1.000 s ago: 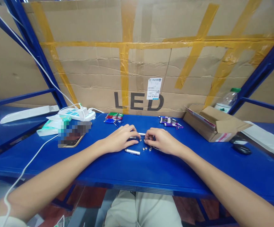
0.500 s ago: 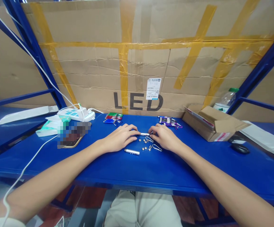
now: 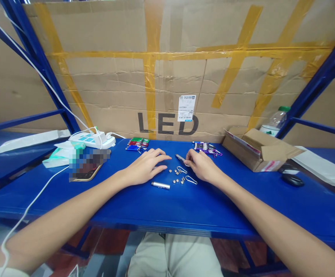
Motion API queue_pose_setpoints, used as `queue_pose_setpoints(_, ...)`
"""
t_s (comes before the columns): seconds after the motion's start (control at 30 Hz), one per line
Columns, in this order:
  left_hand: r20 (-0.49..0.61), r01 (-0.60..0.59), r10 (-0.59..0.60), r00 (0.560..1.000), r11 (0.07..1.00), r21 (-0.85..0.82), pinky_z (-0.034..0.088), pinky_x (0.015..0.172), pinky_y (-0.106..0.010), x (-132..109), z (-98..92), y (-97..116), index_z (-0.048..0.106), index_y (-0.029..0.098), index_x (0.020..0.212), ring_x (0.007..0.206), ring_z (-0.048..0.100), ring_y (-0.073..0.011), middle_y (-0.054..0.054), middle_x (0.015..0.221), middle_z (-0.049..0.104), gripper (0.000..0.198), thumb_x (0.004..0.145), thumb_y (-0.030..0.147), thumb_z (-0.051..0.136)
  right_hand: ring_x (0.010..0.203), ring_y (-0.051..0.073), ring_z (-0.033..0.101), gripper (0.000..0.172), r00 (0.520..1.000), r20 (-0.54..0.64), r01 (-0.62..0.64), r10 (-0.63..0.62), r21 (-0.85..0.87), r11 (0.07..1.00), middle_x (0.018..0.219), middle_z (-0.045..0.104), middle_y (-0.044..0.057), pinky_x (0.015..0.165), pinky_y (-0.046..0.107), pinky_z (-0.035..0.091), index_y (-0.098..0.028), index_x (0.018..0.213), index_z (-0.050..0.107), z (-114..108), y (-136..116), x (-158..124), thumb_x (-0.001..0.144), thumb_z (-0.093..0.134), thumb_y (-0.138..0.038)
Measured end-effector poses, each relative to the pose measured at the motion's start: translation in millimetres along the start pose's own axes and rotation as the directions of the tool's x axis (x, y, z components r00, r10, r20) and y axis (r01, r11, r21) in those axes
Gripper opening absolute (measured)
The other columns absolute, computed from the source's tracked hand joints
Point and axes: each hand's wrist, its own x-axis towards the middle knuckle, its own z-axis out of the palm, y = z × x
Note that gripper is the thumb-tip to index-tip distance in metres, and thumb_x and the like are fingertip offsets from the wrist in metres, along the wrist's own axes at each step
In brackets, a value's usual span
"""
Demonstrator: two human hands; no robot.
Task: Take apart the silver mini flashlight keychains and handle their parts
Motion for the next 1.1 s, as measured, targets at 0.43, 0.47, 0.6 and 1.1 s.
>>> queue_pose_setpoints(0.43, -0.202, -0.068, 0.049, 0.978, 0.994, -0.085, 0.047, 0.114, -0.05, 4.1, -3.2, 20.0, 0.062, 0.025, 0.142, 0.127, 0.058, -0.0295, -0.012, 0.138, 0.065, 0.035, 0.112, 0.041, 0.055, 0.088, 0.02, 0.064, 0.014, 0.939, -0.113, 0.324, -0.323, 0.596, 0.734, 0.093, 0.068, 0.003, 0.083, 0.033, 0.051, -0.024, 0.099, 0.054, -16.2, -30.8, -16.4, 0.106, 0.053, -0.036)
queue_pose_setpoints(0.47, -0.197, -0.075, 0.058, 0.979, 0.994, -0.082, 0.047, 0.111, -0.048, 4.4, -3.7, 20.6, 0.066, 0.024, 0.133, 0.122, 0.06, -0.0282, -0.011, 0.131, 0.068, 0.029, 0.112, 0.041, 0.054, 0.087, 0.02, 0.064, 0.015, 0.938, -0.074, 0.305, -0.34, 0.642, 0.703, 0.092, 0.069, 0.003, 0.081, 0.033, 0.052, -0.024, 0.099, 0.053, -16.0, -32.2, -17.7, 0.107, 0.054, -0.037)
queue_pose_setpoints(0.6, -0.2, -0.062, 0.049, 0.979, 0.996, -0.059, 0.047, 0.098, -0.042, 4.7, -4.1, 21.7, 0.067, 0.02, 0.113, 0.104, 0.06, -0.0246, -0.008, 0.11, 0.071, 0.027, 0.115, 0.038, 0.048, 0.076, 0.018, 0.064, 0.021, 0.944, 0.036, 0.186, -0.327, 0.76, 0.622, 0.079, 0.07, 0.001, 0.073, 0.031, 0.051, -0.024, 0.1, 0.049, -14.2, -32.4, -18.9, 0.107, 0.055, -0.042)
queue_pose_setpoints(1.1, -0.255, 0.002, -0.019, 0.967, 0.998, -0.07, 0.05, 0.102, -0.044, 5.8, 2.1, 16.2, 0.065, 0.022, 0.128, 0.109, 0.065, -0.0257, -0.008, 0.123, 0.074, 0.028, 0.115, 0.035, 0.044, 0.106, 0.025, 0.068, 0.028, 0.909, -0.107, 0.415, -0.403, 0.33, 0.848, 0.117, 0.073, 0.01, 0.097, 0.038, 0.054, -0.023, 0.119, 0.069, -11.2, -21.6, -12.5, 0.114, 0.045, -0.036)
